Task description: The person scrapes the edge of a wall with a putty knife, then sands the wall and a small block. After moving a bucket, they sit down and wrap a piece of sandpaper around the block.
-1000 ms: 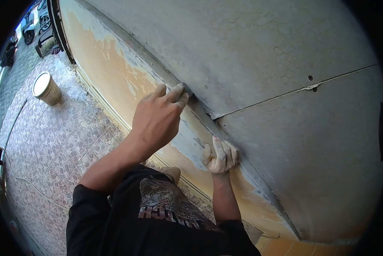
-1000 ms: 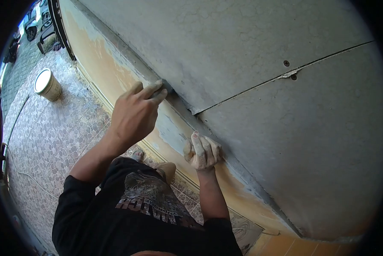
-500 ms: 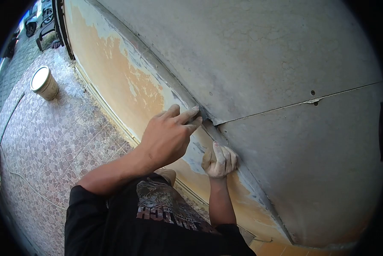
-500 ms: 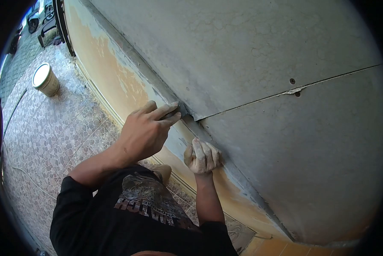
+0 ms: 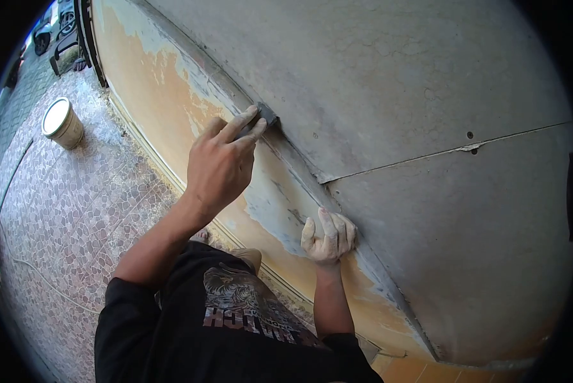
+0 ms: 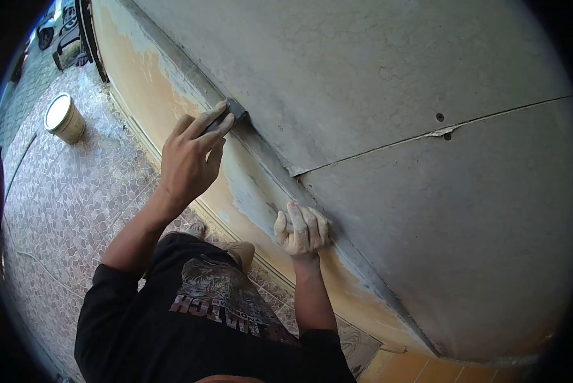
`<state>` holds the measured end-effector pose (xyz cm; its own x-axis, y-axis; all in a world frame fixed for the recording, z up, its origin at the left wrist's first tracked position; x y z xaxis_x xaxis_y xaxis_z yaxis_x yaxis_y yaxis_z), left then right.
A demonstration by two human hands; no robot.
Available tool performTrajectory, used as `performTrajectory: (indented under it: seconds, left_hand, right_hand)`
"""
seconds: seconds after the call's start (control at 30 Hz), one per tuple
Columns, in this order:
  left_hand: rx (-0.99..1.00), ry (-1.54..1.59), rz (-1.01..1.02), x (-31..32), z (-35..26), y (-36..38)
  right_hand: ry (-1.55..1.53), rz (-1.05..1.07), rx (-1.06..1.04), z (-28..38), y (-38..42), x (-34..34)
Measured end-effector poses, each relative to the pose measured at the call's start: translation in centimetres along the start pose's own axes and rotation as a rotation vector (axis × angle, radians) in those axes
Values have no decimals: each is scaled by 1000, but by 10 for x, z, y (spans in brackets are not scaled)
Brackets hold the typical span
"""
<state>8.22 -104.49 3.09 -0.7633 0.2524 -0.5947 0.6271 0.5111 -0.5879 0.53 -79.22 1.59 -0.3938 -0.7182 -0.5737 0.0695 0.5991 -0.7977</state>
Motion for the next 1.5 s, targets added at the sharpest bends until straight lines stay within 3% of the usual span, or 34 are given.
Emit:
performTrajectory:
  seconds: [0.13, 0.2, 0.3, 0.47, 0.63, 0.8, 0.93, 1.0, 1.07, 1.13, 1.17, 1.23, 1.4, 1.5]
  left_hand:
    - [269, 48, 138, 21, -51, 40]
    - [222, 130, 126, 17, -37, 32]
    - [5, 32, -76, 0, 13, 1]
    - [283, 111, 148, 26, -50, 51]
    - [32, 35, -18, 6, 5, 3]
    - [293, 88, 110, 27, -55, 49]
    - [18, 50, -33, 4, 3, 9]
    - [34, -43, -45, 4, -4, 8]
    - [173, 91, 40, 20, -36, 29]
    - [241, 58, 88, 24, -46, 34]
    - [167, 101, 84, 21, -35, 25]
    - [55, 196, 85, 12, -13, 10]
    - [130, 146, 67, 29, -56, 48]
    - [115, 106, 10, 20, -39, 46]
  right_hand:
    - [-69, 50, 16, -1, -5, -1]
    - [-50, 58, 9, -2, -1, 0]
    - [-40, 44, -12, -1, 3, 1]
    - [9, 14, -12, 0, 1, 1]
    - [26, 6, -7, 1, 1, -1]
    - [9, 20, -38, 2, -2, 2]
    - [42, 19, 4, 1, 0, 2]
    - [153, 63, 60, 5, -18, 8]
    - [175, 123, 73, 9, -32, 9]
    - [11, 335, 28, 17, -50, 24]
    - [-81, 378, 4, 19, -54, 27]
    - [-179, 403, 29, 10, -64, 27]
    - [-280, 368, 0, 1, -62, 31]
    - [-377, 358, 16, -4, -64, 29]
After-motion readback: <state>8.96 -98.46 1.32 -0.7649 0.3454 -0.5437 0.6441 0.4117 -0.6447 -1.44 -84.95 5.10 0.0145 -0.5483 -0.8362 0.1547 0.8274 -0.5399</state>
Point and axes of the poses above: each hand's wrist, its own y-axis away from the middle knuckle, its own x-axis out of the palm, z = x × y, the point moved 8 cm from there along -y, towards the middle knuckle
